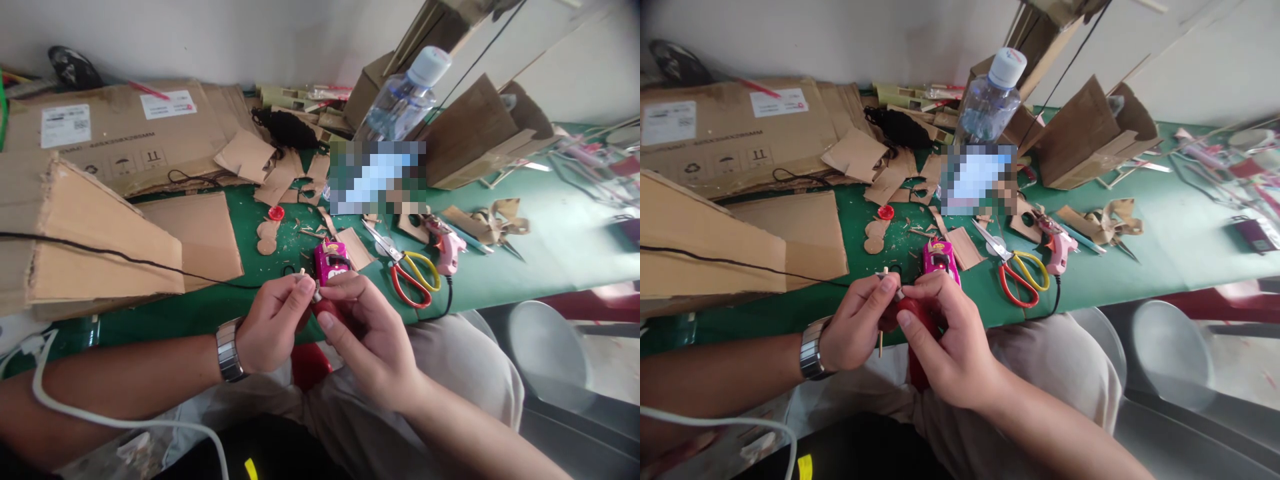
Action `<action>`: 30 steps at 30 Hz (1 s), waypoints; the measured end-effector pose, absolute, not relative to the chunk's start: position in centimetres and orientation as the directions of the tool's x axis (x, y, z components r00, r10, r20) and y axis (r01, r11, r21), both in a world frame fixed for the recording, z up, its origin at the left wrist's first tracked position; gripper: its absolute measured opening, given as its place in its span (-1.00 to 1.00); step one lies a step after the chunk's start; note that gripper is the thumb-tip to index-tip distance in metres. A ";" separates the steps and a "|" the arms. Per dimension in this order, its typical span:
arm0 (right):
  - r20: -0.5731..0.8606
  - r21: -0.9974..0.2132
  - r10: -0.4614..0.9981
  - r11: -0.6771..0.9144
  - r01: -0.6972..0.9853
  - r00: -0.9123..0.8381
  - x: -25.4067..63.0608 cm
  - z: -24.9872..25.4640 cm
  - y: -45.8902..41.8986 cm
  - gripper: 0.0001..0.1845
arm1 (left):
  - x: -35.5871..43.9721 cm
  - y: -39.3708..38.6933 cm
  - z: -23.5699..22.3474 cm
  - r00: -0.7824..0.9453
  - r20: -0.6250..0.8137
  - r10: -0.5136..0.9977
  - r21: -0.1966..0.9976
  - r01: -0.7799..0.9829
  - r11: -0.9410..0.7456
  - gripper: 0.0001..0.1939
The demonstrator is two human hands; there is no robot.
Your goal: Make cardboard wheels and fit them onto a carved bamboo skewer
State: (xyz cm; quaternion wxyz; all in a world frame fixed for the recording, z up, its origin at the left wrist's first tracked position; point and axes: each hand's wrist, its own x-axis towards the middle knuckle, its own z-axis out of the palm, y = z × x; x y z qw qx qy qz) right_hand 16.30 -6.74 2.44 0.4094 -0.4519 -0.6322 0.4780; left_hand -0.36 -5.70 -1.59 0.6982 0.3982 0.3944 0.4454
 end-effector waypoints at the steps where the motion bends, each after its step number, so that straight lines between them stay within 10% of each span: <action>1: 0.096 -0.973 0.962 0.145 0.181 -0.256 16.3 2.4 -6.7 -0.86 | -0.4 -5.7 -1.6 0.290 -0.196 0.937 0.911 -0.300 0.283 -0.45; 30: -0.113 -0.993 0.970 -0.115 0.000 -0.214 15.6 3.6 -6.9 -0.86 | -0.3 -5.8 -1.2 0.339 -0.200 0.919 0.851 -0.405 0.335 -0.46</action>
